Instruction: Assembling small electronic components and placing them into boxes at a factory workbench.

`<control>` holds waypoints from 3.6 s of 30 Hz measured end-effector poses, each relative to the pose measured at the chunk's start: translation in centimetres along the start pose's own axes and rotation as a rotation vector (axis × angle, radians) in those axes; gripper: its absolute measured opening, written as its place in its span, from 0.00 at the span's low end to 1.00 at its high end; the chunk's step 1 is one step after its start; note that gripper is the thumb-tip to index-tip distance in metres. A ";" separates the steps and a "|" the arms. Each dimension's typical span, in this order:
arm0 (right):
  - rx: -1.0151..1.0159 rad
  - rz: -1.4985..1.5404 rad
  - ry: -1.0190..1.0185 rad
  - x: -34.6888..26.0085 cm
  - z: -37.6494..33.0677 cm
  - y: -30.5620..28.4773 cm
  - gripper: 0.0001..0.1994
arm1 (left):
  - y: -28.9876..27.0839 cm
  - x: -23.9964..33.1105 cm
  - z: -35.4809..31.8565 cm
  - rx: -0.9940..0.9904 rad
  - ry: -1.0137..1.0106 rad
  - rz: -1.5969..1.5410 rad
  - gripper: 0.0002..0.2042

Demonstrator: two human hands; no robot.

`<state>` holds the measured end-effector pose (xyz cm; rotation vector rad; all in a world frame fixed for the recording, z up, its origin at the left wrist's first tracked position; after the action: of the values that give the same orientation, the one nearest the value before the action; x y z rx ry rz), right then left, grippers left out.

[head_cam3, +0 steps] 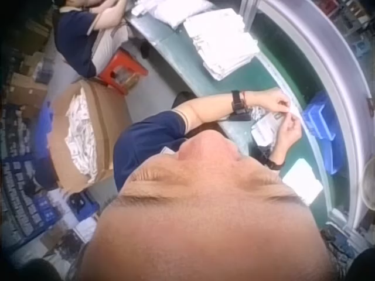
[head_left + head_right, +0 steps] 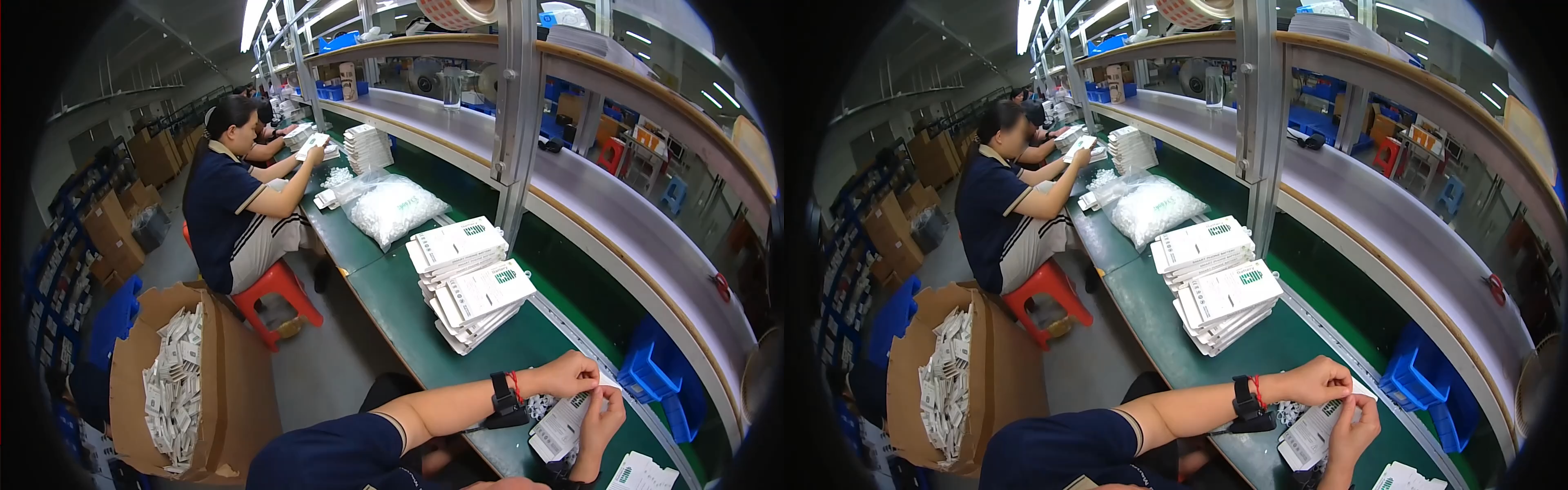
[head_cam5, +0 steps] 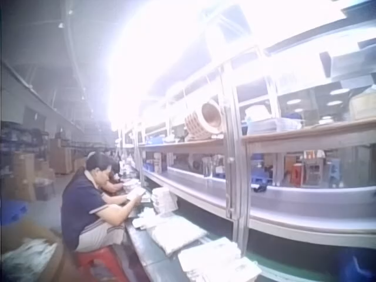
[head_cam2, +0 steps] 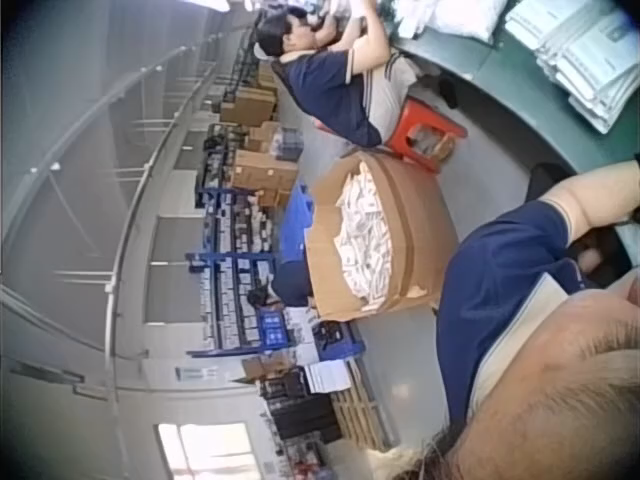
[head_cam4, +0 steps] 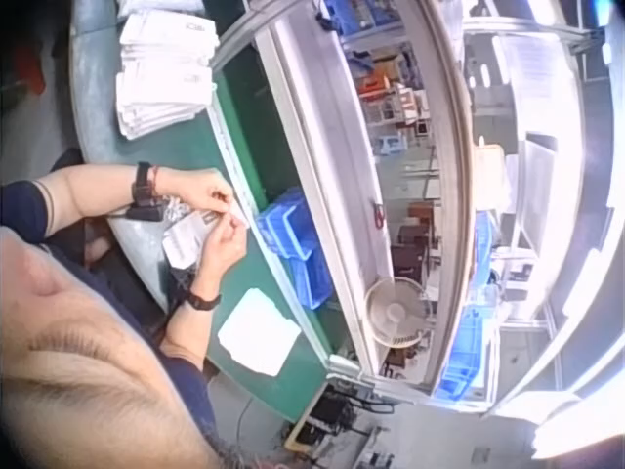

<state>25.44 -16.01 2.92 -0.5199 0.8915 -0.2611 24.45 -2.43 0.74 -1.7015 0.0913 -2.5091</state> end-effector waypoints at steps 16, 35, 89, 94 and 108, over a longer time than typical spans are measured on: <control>0.010 0.484 0.056 0.1 0.5 0.6 0.30 | -1.5 -0.9 -0.3 0.129 -0.088 -0.021 0.04; -0.242 0.575 0.238 1.0 -1.3 1.6 0.12 | -1.5 -1.3 -1.0 0.168 -0.204 -0.110 0.04; -0.103 0.954 0.251 1.5 0.2 0.0 0.10 | -0.1 2.2 -0.8 0.144 0.255 -0.077 0.17; -0.106 0.911 0.279 4.0 0.3 0.0 0.09 | 0.7 -1.2 -0.1 -0.099 -0.213 -0.309 0.18; -0.199 0.701 0.392 4.2 -0.6 2.5 0.09 | -3.8 -1.9 0.1 0.503 0.002 -0.396 0.08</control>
<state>27.58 -15.87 -1.53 -0.3122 1.4324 0.3825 25.02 1.56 -0.57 -1.6144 -0.8789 -2.4754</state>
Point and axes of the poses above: each hand's wrist, its own z-axis towards the middle knuckle, its own y-axis out of the palm, x = y × z, the point moved 6 cm from there along z, towards the middle knuckle, and after that the axes turned 4 degrees about -z, right-handed, at the moved point
